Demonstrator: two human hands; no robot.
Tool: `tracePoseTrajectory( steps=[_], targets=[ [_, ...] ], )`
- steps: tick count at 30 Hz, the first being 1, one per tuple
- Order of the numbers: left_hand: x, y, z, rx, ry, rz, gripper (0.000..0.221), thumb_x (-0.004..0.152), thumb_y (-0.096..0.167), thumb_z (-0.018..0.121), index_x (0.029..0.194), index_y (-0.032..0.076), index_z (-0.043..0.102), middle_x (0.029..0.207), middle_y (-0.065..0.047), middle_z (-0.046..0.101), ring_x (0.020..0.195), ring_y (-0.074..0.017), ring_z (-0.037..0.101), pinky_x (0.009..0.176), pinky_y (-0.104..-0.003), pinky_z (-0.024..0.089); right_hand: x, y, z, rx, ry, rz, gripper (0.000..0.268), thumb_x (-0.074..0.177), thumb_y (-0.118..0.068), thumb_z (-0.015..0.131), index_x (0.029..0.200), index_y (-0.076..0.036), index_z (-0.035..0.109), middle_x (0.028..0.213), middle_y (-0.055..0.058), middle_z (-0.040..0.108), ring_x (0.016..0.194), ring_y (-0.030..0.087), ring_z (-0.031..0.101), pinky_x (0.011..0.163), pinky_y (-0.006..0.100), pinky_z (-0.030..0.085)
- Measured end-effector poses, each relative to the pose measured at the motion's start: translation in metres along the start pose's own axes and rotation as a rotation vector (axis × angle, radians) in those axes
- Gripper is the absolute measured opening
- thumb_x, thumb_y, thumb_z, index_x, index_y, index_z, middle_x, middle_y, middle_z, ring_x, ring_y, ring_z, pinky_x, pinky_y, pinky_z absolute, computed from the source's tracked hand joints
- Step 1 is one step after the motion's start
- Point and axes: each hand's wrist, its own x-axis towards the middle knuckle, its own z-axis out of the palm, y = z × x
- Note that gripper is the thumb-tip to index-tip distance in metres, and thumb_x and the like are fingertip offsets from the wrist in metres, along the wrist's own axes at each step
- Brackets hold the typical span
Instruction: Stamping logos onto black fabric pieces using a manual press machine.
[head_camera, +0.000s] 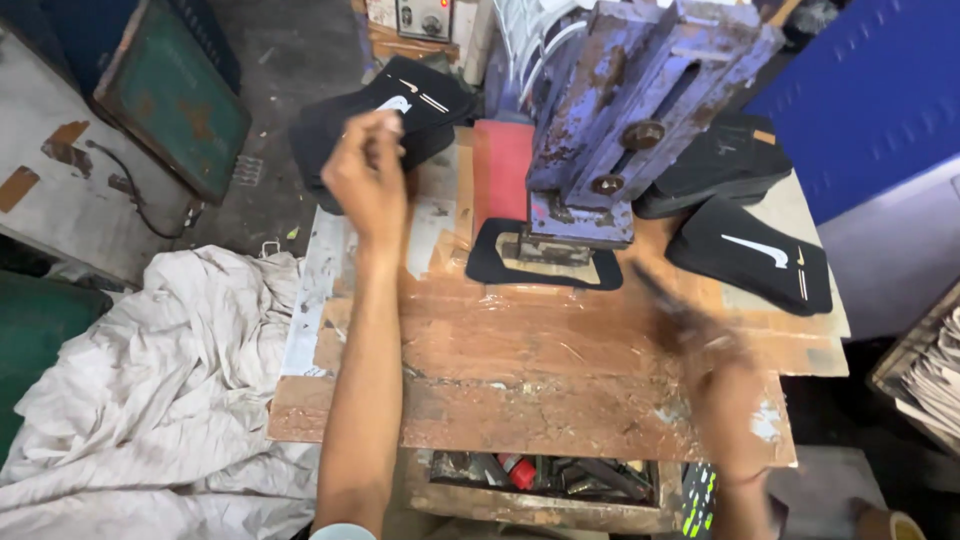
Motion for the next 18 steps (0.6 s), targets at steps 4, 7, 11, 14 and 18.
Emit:
tracePoseTrajectory(
  steps=[4, 7, 11, 14, 18],
  targets=[
    [-0.024, -0.001, 0.007, 0.014, -0.175, 0.048, 0.005, 0.099, 0.005, 0.074, 0.100, 0.000, 0.073, 0.085, -0.010, 0.074, 0.067, -0.0144, 0.068, 0.061, -0.027, 0.051, -0.026, -0.114, 0.009, -0.055, -0.026, -0.382, 0.052, 0.083, -0.031, 0.069, 0.127, -0.004, 0.065, 0.138, 0.020, 0.060, 0.130, 0.043, 0.054, 0.109, 0.052, 0.039],
    [-0.032, -0.005, 0.006, 0.063, -0.278, 0.053, 0.008, 0.094, 0.005, 0.078, 0.097, 0.000, 0.073, 0.085, -0.011, 0.073, 0.067, -0.0148, 0.069, 0.062, -0.028, 0.053, -0.032, -0.137, 0.023, 0.031, 0.058, -0.299, 0.055, 0.089, -0.035, 0.070, 0.132, -0.002, 0.062, 0.145, 0.021, 0.054, 0.142, 0.041, 0.044, 0.120, 0.053, 0.029],
    [-0.035, -0.021, 0.006, 0.133, -0.363, 0.065, 0.008, 0.097, 0.008, 0.075, 0.100, 0.001, 0.075, 0.091, -0.014, 0.074, 0.074, -0.0236, 0.073, 0.066, -0.033, 0.055, -0.025, -0.143, 0.025, 0.111, 0.013, -0.227, 0.046, 0.090, -0.034, 0.071, 0.127, -0.006, 0.065, 0.144, 0.017, 0.056, 0.142, 0.038, 0.045, 0.120, 0.054, 0.030],
    [-0.045, -0.035, 0.010, 0.199, -0.465, 0.087, 0.013, 0.102, 0.013, 0.071, 0.103, 0.001, 0.076, 0.097, -0.017, 0.075, 0.084, -0.0325, 0.073, 0.073, -0.039, 0.055, -0.025, -0.145, 0.025, 0.105, -0.009, -0.213, 0.043, 0.091, -0.032, 0.070, 0.126, -0.006, 0.065, 0.143, 0.016, 0.056, 0.143, 0.037, 0.044, 0.120, 0.053, 0.029],
    [-0.056, -0.025, 0.019, 0.220, -0.704, -0.004, 0.018, 0.098, 0.017, 0.068, 0.107, 0.004, 0.077, 0.100, -0.017, 0.075, 0.089, -0.0351, 0.072, 0.080, -0.044, 0.055, -0.026, -0.145, 0.025, 0.112, -0.014, -0.211, 0.044, 0.092, -0.031, 0.069, 0.128, -0.006, 0.065, 0.145, 0.016, 0.055, 0.144, 0.037, 0.043, 0.121, 0.054, 0.028]
  ],
)
